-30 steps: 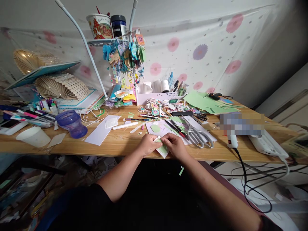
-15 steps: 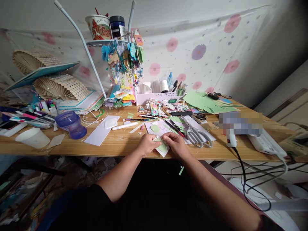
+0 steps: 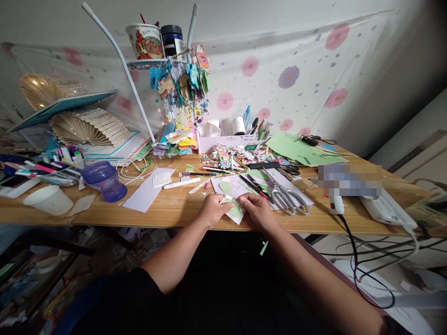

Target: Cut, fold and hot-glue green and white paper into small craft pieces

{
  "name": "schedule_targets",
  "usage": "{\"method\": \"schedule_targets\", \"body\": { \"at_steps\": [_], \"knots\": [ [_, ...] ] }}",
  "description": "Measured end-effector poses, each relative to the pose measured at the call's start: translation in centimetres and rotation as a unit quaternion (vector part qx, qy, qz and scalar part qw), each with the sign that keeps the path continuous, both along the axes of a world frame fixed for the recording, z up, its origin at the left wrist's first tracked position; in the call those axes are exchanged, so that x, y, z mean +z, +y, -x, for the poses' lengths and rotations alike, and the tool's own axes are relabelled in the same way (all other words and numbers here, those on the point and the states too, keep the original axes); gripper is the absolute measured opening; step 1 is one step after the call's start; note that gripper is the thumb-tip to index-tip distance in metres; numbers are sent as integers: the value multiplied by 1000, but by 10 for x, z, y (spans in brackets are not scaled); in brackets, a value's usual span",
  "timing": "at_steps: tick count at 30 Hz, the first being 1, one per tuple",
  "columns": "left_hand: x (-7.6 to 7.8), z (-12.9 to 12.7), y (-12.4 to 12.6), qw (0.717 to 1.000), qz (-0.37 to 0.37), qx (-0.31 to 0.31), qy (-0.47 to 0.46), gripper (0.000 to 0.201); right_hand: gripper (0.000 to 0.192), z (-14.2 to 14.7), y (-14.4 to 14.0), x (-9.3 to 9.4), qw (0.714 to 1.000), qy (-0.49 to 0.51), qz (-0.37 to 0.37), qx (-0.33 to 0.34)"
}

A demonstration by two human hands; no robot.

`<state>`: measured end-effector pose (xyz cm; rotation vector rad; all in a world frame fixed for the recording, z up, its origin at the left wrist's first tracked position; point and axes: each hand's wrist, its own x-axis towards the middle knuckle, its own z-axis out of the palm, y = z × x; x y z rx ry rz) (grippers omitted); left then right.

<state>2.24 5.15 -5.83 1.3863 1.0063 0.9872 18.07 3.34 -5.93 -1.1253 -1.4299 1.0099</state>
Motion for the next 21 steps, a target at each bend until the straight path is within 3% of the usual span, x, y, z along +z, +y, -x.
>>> {"method": "schedule_targets", "body": {
  "at_steps": [5, 10, 21],
  "knots": [
    [3, 1, -1, 997, -34, -16, 62, 27, 32, 6, 1, 2, 1000, 7, 9, 23],
    [6, 1, -3, 998, 28, -55, -11, 28, 33, 4, 0, 0, 999, 41, 16, -10],
    [1, 4, -2, 998, -32, -23, 42, 30, 31, 4, 2, 0, 998, 58, 34, 1]
  ]
}}
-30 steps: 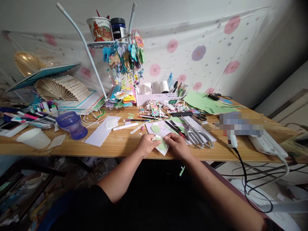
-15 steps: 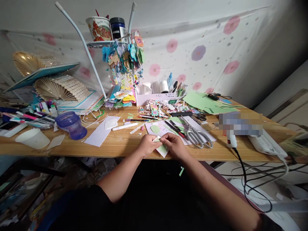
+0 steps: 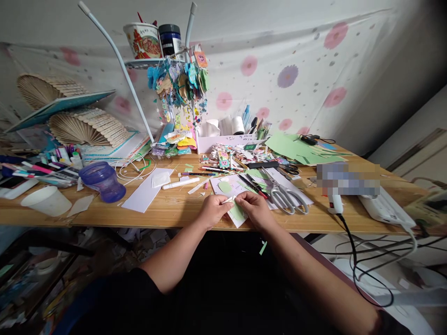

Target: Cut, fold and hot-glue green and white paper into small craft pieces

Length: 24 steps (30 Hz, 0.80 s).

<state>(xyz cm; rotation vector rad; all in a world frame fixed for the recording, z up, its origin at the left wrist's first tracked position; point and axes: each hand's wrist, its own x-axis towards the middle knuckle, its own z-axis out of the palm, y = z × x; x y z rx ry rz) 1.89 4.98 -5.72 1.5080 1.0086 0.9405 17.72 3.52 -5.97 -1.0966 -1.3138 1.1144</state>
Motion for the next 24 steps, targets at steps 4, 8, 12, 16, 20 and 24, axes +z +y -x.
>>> {"method": "schedule_targets", "body": {
  "at_steps": [4, 8, 12, 16, 20, 24],
  "knots": [
    [-2, -1, 1, 1000, 11, 14, -6, 29, 32, -1, 0, -1, 1000, 1, 1, 3],
    [-2, -2, 0, 999, 24, 18, -43, 31, 32, -4, 2, -5, 998, 55, 18, 16],
    [-1, -4, -1, 993, 46, 58, -88, 33, 30, -6, 3, -7, 997, 76, 18, 7],
    [0, -5, -1, 990, 46, 84, -108, 36, 32, -5, 4, -8, 1000, 23, -3, -19],
    [4, -7, -2, 982, 87, 56, -160, 40, 34, -3, 5, -10, 999, 17, -5, -51],
    [6, -7, -2, 981, 101, 53, -156, 41, 32, -2, 4, -9, 998, 51, 12, -44]
  ]
}}
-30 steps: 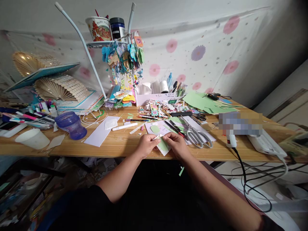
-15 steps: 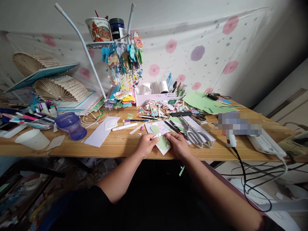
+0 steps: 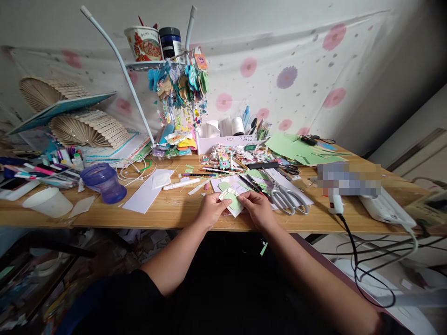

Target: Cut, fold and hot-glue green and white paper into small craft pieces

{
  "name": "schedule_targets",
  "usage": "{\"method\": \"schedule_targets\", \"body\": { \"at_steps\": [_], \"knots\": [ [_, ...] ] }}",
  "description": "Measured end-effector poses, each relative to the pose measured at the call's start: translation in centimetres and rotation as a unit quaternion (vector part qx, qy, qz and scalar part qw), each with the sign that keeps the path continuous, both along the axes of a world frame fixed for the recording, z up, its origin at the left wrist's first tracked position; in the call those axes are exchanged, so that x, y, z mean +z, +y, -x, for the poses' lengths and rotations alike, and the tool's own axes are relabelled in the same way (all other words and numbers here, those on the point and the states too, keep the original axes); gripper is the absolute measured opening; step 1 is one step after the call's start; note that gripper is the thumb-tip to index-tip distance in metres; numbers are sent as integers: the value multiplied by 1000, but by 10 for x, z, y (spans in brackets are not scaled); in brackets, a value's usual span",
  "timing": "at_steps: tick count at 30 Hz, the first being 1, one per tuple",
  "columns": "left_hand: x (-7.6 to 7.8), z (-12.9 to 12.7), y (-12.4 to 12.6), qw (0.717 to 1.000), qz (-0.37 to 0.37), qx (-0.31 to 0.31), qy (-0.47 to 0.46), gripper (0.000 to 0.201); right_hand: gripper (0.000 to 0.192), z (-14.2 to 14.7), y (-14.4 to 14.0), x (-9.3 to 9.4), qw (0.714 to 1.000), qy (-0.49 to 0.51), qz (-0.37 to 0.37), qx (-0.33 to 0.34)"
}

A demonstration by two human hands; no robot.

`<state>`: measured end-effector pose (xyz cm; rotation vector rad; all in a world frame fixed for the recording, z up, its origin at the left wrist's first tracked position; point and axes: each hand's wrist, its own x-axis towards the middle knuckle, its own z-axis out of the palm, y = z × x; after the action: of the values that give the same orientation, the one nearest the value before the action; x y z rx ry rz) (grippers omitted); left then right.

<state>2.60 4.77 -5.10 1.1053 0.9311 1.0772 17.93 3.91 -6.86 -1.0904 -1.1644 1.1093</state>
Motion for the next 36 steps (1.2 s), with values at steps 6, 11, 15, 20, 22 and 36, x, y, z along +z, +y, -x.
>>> {"method": "schedule_targets", "body": {
  "at_steps": [6, 11, 15, 20, 22, 36],
  "knots": [
    [-4, 0, 2, 999, -8, 45, 6, 34, 32, 1, -2, 4, 1000, 2, -20, 7],
    [-6, -7, 2, 997, -18, 76, -19, 33, 37, 5, -4, 6, 999, -44, -21, -20],
    [0, -11, -3, 993, -9, 99, -56, 36, 34, 6, -10, 11, 997, -45, -62, -29],
    [16, -1, -10, 997, -65, 47, 11, 30, 26, 2, -19, 31, 994, -35, -103, 25],
    [22, 3, -13, 993, -101, 20, 50, 25, 24, 3, -21, 36, 995, -14, -95, 21],
    [27, 0, -34, 976, -180, 86, 87, 35, 14, 18, -31, 42, 986, 110, -123, -27]
  ]
}}
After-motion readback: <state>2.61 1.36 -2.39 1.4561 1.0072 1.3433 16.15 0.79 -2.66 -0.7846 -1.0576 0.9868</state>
